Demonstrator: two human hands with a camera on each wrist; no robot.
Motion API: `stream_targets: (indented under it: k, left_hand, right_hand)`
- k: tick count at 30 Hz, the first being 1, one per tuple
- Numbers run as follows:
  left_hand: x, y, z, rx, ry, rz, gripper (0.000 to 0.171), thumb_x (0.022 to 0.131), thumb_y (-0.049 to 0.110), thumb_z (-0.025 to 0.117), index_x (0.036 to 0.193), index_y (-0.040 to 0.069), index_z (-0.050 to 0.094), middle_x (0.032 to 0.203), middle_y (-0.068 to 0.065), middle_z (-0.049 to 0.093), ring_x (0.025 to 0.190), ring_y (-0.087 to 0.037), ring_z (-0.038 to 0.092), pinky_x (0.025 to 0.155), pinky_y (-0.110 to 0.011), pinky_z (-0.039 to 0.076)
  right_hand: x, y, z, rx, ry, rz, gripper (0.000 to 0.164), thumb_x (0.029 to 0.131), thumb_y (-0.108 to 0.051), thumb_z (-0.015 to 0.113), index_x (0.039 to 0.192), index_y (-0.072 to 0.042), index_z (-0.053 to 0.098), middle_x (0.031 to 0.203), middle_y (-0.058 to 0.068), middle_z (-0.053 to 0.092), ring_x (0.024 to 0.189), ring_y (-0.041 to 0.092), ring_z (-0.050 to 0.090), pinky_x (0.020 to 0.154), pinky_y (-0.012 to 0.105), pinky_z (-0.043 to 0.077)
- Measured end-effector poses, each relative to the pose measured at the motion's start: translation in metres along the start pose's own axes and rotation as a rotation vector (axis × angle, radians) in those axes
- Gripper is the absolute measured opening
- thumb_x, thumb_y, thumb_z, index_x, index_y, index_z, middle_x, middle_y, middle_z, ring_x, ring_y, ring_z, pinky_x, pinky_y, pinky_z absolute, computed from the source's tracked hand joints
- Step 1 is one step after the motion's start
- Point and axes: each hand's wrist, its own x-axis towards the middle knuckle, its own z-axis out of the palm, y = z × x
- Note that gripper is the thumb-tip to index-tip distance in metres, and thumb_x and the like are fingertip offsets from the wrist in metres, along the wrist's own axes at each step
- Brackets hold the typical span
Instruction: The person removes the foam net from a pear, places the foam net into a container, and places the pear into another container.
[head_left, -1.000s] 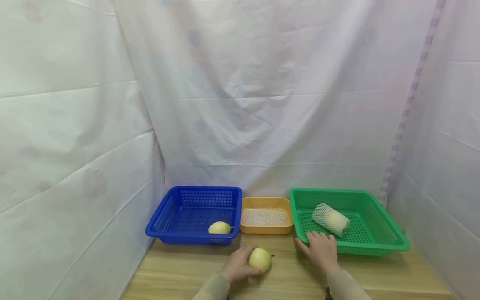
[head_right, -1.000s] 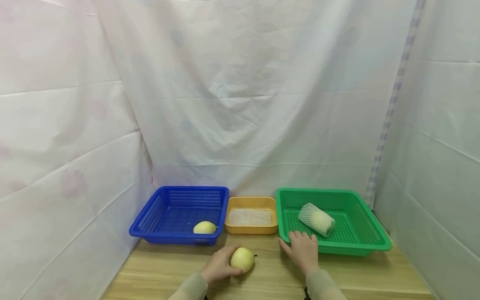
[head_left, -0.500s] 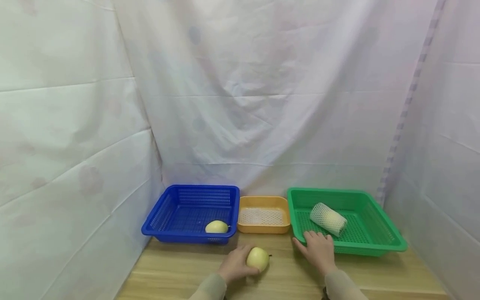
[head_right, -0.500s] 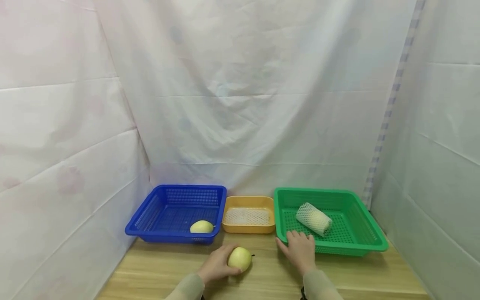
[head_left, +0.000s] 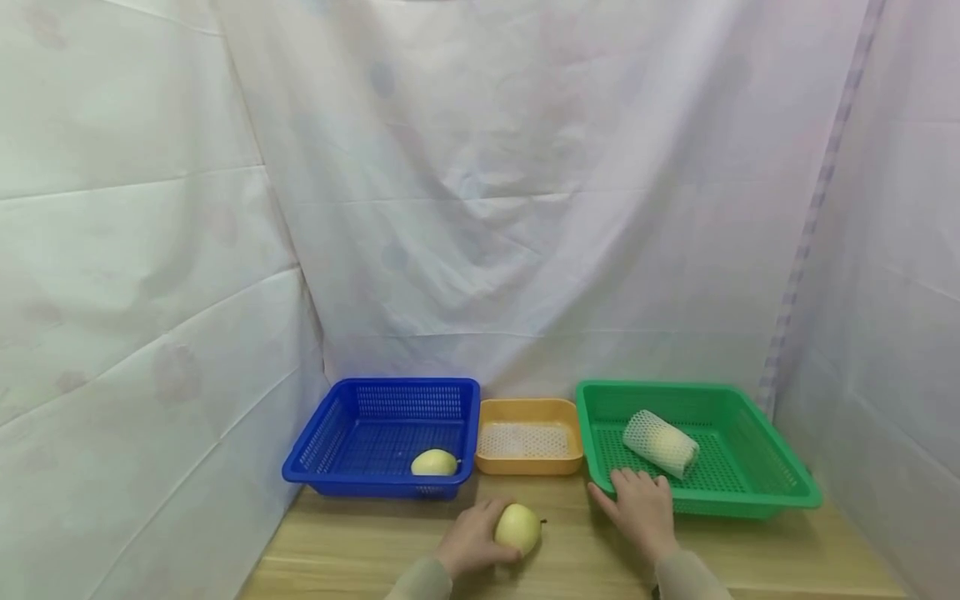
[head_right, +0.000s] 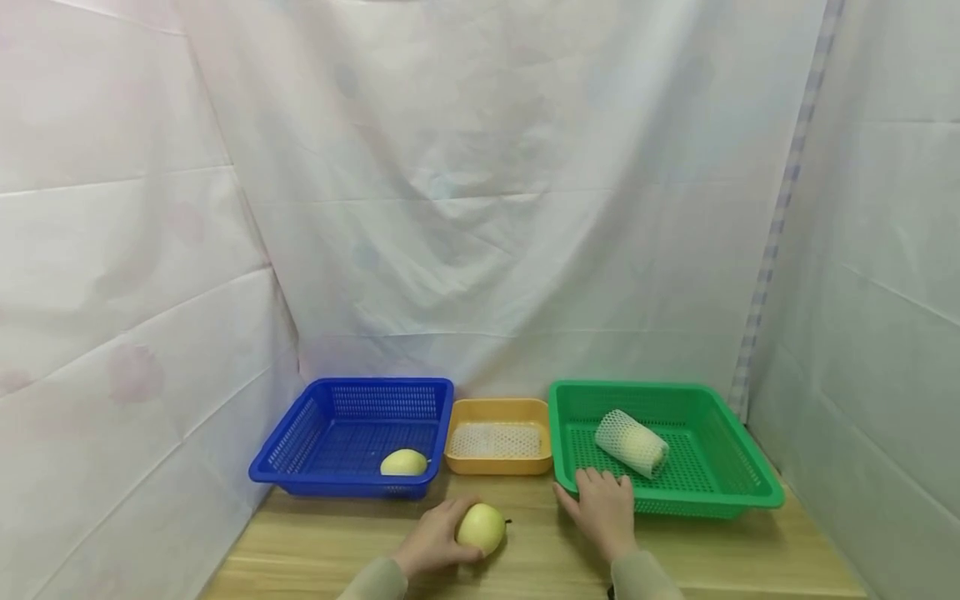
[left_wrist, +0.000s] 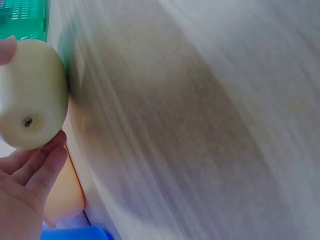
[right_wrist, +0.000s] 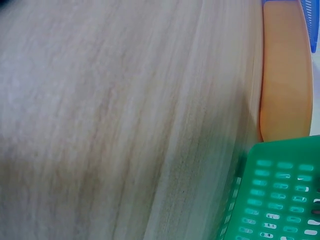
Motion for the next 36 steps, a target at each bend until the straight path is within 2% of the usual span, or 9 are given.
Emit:
stream_targets:
  k: [3,9,18,28,36]
  left_hand:
    - [0.001,0.000,-0.001,-0.002,0.010,0.008,0.073,0.067,0.048,0.081,0.129,0.019,0.057,0.112,0.004,0.059,0.094,-0.012,0.057,0.075,-0.034,0.049]
    - [0.000,0.000,-0.002,-0.007,0.024,0.021,0.072,0.067,0.048,0.081,0.128,0.020,0.057,0.114,0.005,0.059,0.095,-0.012,0.058,0.076,-0.034,0.049]
    - [-0.004,0.005,-0.003,-0.022,0.030,0.046,0.069,0.066,0.046,0.082,0.126,0.023,0.056,0.113,0.004,0.058,0.093,-0.011,0.057,0.073,-0.032,0.049]
    - [0.002,0.006,-0.003,0.032,0.052,0.049,0.082,0.067,0.050,0.080,0.139,0.025,0.048,0.118,0.000,0.059,0.097,-0.015,0.059,0.077,-0.035,0.050]
    - [0.005,0.005,-0.002,0.048,0.046,0.051,0.085,0.068,0.052,0.079,0.142,0.027,0.045,0.122,-0.002,0.059,0.101,-0.017,0.059,0.080,-0.037,0.050]
  right_hand:
    - [0.003,-0.001,-0.002,0.002,0.004,-0.002,0.044,0.083,-0.059,0.064,0.076,-0.016,0.061,0.071,-0.001,0.058,0.062,0.019,0.050,0.058,0.037,0.032]
    - [0.005,-0.003,-0.005,0.006,-0.023,0.006,0.048,0.084,-0.062,0.061,0.085,-0.014,0.067,0.080,0.001,0.063,0.068,0.021,0.054,0.061,0.039,0.034]
    - [0.002,-0.005,-0.011,0.017,-0.053,0.020,0.047,0.084,-0.060,0.062,0.087,-0.013,0.068,0.082,0.002,0.065,0.070,0.023,0.056,0.061,0.038,0.035]
    - [0.002,-0.002,-0.008,0.021,-0.009,0.005,0.045,0.083,-0.058,0.065,0.084,-0.014,0.067,0.078,0.002,0.063,0.066,0.022,0.055,0.060,0.036,0.033]
    - [0.002,-0.001,-0.007,0.025,-0.015,0.011,0.045,0.083,-0.058,0.065,0.085,-0.013,0.068,0.080,0.002,0.064,0.067,0.023,0.056,0.060,0.037,0.034]
